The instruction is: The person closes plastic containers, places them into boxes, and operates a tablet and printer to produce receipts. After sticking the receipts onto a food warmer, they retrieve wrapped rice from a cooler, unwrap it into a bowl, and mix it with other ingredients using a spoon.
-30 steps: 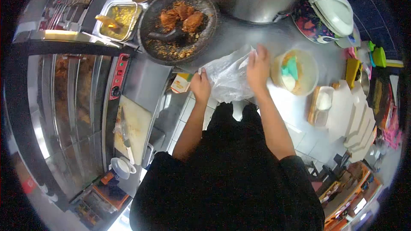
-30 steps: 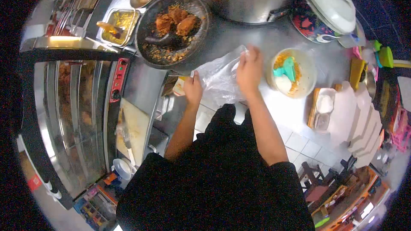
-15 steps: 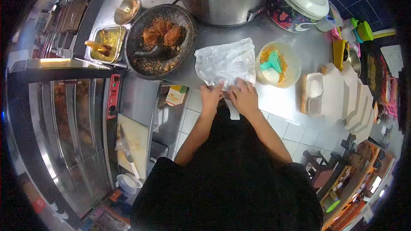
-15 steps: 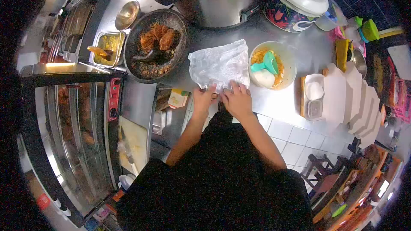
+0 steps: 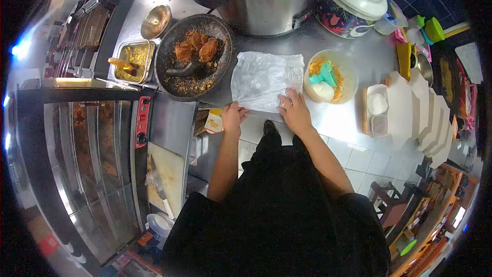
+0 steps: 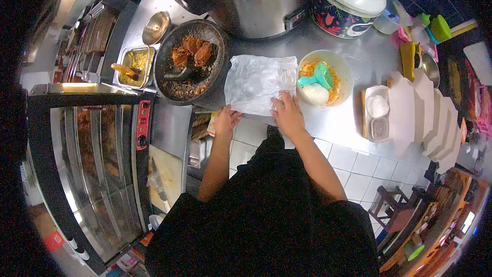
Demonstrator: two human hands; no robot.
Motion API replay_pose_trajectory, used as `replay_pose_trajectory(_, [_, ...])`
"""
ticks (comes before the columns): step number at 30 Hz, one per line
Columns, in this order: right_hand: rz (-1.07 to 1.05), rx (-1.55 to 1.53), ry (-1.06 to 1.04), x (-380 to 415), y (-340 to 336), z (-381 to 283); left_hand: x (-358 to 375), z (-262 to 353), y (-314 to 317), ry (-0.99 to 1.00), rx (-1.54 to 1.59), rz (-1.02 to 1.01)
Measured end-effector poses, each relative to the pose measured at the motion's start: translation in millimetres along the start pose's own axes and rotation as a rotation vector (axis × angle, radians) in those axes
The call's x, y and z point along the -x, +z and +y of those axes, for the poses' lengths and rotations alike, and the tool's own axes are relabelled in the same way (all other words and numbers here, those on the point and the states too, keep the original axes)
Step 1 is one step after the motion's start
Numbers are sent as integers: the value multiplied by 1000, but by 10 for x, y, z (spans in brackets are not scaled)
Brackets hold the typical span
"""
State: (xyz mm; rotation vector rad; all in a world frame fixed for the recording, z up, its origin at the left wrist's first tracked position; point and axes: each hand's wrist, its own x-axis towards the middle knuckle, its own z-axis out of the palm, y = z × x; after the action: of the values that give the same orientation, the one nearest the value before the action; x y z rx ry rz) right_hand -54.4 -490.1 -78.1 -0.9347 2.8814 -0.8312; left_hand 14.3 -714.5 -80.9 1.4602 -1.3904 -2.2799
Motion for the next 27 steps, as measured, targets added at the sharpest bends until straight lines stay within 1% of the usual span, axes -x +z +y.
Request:
replay_pose_trajectory(3, [3, -6, 2, -10, -8, 3, -72, -67, -50, 50, -11, 55])
replay_pose_trajectory(5, [-62, -34, 31, -3, -48, 5, -93, -42, -100, 13, 103, -103])
replay_pose_trajectory(6, [-61, -34, 34, 1, -47, 10, -80, 18, -117, 12, 100, -104])
replay_pose_trajectory(8, [-71, -30, 22, -8, -52, 21, -66, 168, -132, -182, 82, -131])
replay_pose_trajectory(9, [-74, -33, 19, -2, -47, 16, -84, 195, -128, -181, 84, -126])
replay_pose_trajectory(11, [-53, -3, 8, 4, -46, 12, -122, 239, -128, -91, -49, -141])
replay_pose_trajectory(12, [-55, -4, 1, 1, -54, 12, -177, 232, -193, -88, -44, -137])
replay_pose_trajectory(14, [-68, -12, 14, -10, -70, 7, -363, 213, -409, -69, -106, -232])
replay_pose_trajectory(15, [-67, -13, 11, -24, -80, 3, -423, 216, -497, -67, -106, -230])
replay_pose_trajectory(17, [-94, -41, 17, -18, -101, 9, -431, 223, -586, 89, -235, -198])
replay_pose_trajectory(18, [-93, -37, 25, -39, -101, 24, -376, 214, -570, 85, -237, -205])
replay_pose_trajectory(20, [-69, 3, -40, -91, -103, 73, -139, 233, -467, 800, -812, 395])
replay_pose_trajectory(21, [-69, 15, -30, -83, -120, 108, 124, 347, -242, 707, -847, 426])
replay_pose_trajectory(23, [68, 123, -237, -108, -143, 146, 20, 2, -195, 1463, -1071, 56])
replay_pose_trajectory(24, [59, 128, -240, -75, -258, 76, 196, -29, 5, 1420, -1217, -110])
replay_pose_trajectory(25, [170, 64, -197, -2, -486, -68, 425, -45, 242, 1362, -1356, -276])
replay_pose_trajectory(26, [278, 0, -155, 73, -679, -184, 532, -108, 426, 1386, -1352, -338])
replay_pose_trajectory(27, [265, 6, -166, 153, -807, -220, 579, -164, 569, 1413, -1344, -397])
